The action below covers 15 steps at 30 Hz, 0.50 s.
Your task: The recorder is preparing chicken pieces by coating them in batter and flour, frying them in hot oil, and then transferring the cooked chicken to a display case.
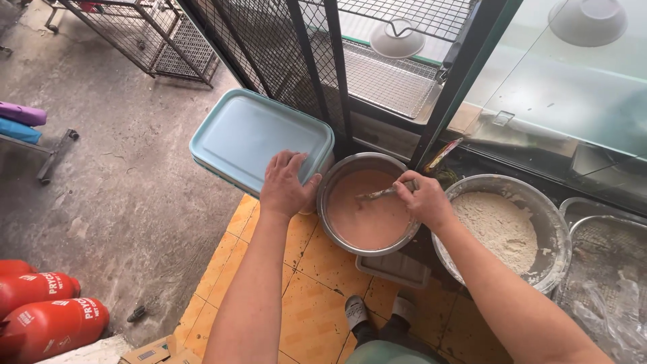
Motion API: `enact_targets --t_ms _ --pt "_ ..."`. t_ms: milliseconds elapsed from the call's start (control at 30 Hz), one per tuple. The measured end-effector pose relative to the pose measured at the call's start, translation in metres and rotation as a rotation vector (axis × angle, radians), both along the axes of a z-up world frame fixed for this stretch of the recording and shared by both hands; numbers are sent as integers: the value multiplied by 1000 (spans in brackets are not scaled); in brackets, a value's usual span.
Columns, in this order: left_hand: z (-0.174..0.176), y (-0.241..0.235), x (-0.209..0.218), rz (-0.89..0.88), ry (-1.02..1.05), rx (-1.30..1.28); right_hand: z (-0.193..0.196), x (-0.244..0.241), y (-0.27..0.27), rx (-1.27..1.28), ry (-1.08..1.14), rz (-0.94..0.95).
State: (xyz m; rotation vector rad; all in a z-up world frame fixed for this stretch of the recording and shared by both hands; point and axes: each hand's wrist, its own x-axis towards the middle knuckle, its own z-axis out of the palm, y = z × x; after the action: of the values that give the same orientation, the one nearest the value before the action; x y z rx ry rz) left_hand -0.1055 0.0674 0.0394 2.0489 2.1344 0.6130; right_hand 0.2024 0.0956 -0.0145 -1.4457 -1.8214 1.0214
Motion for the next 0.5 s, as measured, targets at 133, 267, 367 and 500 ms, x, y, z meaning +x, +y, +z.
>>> enact_targets --t_ms 133,267,367,500 --pt "-3 0 -1 -7 21 0 16 8 -7 -38 -10 6" --pt "-5 1 -1 -15 33 21 14 3 -19 150 60 270" --pt "-5 1 -1 -11 29 21 4 -4 -26 289 31 413" --pt "-2 0 -1 -10 25 9 -11 1 -18 403 -50 417"
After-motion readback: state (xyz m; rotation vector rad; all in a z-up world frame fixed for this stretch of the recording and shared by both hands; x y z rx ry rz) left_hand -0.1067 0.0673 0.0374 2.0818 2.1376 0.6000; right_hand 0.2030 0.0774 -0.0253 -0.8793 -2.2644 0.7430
